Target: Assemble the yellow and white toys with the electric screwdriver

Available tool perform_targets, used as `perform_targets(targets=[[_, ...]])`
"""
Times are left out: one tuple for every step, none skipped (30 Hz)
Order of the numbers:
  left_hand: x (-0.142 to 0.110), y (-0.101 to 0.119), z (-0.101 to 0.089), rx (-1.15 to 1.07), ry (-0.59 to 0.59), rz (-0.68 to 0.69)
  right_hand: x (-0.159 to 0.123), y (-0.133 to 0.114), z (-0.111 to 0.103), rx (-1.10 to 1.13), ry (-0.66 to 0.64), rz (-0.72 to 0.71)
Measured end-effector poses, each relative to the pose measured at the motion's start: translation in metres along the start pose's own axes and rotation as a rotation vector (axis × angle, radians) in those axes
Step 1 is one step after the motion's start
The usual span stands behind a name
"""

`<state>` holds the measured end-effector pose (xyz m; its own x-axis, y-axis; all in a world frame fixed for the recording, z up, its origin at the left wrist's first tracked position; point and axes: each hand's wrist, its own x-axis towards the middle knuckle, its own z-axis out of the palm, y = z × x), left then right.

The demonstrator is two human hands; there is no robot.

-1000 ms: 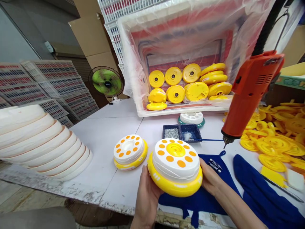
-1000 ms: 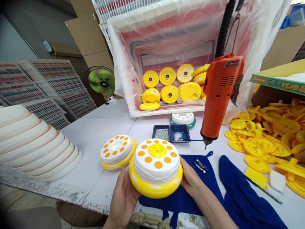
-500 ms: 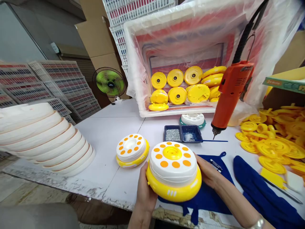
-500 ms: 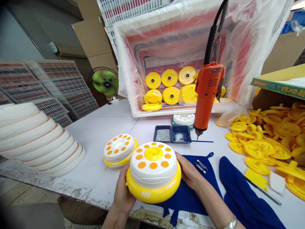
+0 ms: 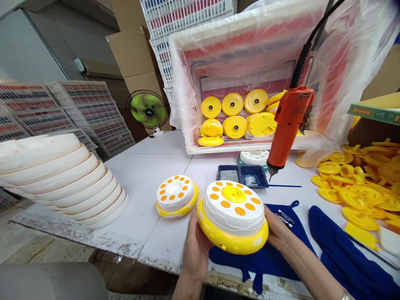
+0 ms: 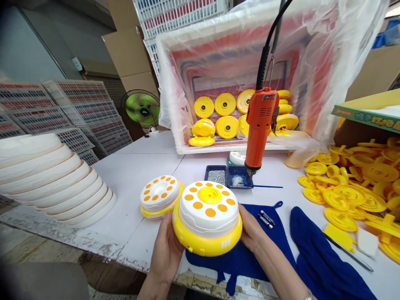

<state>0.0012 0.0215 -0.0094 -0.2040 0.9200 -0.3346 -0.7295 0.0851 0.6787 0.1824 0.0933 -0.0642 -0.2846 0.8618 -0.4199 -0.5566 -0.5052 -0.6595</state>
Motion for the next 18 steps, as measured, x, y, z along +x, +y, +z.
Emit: perform_targets(targets=[[0.002,0.003,-0.001,0.008,-0.025,-0.028,-0.001,-0.001,-0.001,-0.015,-0.016,0.012],[0.005,0.006,-0.001,0.01,-0.045,-0.052,-0.002,-0.001,-0.001,-0.034,-0.037,0.021],[0.009,0.007,-0.002,0.01,-0.061,-0.076,-0.003,0.0,-0.001,-0.057,-0.061,0.026],[0.012,0.008,-0.002,0.011,-0.07,-0.1,-0.004,0.0,-0.001,-0.082,-0.082,0.027],[0.015,0.008,-0.002,0.012,-0.075,-0.119,-0.005,0.001,-0.002,-0.111,-0.097,0.021],[0.017,0.007,-0.002,0.013,-0.079,-0.137,-0.005,0.002,-0.003,-0.145,-0.107,0.008],[0.018,0.005,-0.002,0.014,-0.078,-0.151,-0.005,0.002,-0.004,-0.182,-0.11,-0.015],[0.019,0.004,-0.002,0.013,-0.076,-0.16,-0.005,0.001,-0.006,-0.223,-0.107,-0.054],[0.018,0.002,-0.001,0.011,-0.072,-0.162,-0.005,-0.001,-0.008,-0.266,-0.1,-0.108],[0.017,0.0,-0.001,0.007,-0.068,-0.157,-0.005,-0.005,-0.011,-0.309,-0.09,-0.177],[0.016,-0.002,-0.001,0.003,-0.065,-0.146,-0.005,-0.009,-0.012,-0.352,-0.08,-0.256],[0.015,-0.003,0.0,-0.001,-0.064,-0.128,-0.006,-0.014,-0.014,-0.391,-0.073,-0.333],[0.014,-0.005,0.001,-0.006,-0.064,-0.105,-0.008,-0.019,-0.015,-0.42,-0.071,-0.402],[0.014,-0.006,0.002,-0.011,-0.064,-0.079,-0.01,-0.025,-0.015,-0.464,-0.079,-0.466],[0.014,-0.008,0.002,-0.015,-0.063,-0.054,-0.012,-0.03,-0.015,-0.53,-0.101,-0.53],[0.014,-0.009,0.003,-0.02,-0.064,-0.032,-0.013,-0.033,-0.014,-0.615,-0.137,-0.593],[0.015,-0.01,0.004,-0.024,-0.062,-0.016,-0.014,-0.036,-0.014,-0.712,-0.183,-0.652],[0.015,-0.011,0.004,-0.028,-0.059,-0.003,-0.015,-0.037,-0.013,-0.809,-0.225,-0.704]])
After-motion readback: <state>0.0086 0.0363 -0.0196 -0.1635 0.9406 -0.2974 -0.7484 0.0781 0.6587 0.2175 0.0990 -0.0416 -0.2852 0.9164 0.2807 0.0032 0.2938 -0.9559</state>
